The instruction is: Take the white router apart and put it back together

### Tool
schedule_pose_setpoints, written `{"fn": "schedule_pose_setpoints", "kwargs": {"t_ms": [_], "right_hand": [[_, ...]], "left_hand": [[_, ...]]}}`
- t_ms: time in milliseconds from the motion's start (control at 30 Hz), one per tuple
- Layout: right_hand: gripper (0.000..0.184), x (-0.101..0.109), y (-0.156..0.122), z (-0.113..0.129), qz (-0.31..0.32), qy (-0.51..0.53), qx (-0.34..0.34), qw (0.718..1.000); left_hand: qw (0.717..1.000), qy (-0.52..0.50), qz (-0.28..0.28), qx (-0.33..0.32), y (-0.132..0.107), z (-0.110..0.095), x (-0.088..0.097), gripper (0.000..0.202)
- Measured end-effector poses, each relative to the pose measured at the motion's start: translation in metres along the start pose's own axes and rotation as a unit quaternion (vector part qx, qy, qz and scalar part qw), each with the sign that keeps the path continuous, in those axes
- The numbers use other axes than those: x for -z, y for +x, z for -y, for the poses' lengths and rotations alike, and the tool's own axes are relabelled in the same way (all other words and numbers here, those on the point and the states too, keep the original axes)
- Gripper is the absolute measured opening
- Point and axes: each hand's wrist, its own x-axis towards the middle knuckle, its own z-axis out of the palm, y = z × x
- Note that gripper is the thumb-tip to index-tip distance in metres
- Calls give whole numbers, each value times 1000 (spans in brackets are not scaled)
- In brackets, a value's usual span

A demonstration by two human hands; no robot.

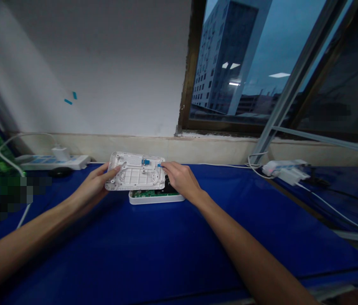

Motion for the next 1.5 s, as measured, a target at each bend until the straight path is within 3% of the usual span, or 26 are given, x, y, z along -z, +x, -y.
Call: {"fn": "schedule_pose_setpoints", "kwargs": {"t_ms": [467, 633, 733, 833, 1167, 1500], "right_hand": [[18, 3, 0, 0, -12, -49, 17, 999], [13, 1, 6, 7, -37, -39, 32, 998], [9, 0, 8, 10, -98, -12, 8, 995], [8, 0, 10, 11, -118, 35, -14, 992], [5, -6, 11, 11, -99, 185, -79, 975], [9, -15, 9, 8, -48, 326, -150, 932]], "left_hand": [[1000, 23, 5, -7, 0, -2, 1, 49], [998, 42, 36, -28, 0, -5, 3, 50], [997, 42, 57, -27, 0, -7, 2, 51], [997, 36, 65, -17, -1, -7, 1, 53], [998, 6, 52, 21, 0, -7, 0, 52], [998, 6, 55, 32, 6, -4, 7, 50]]}}
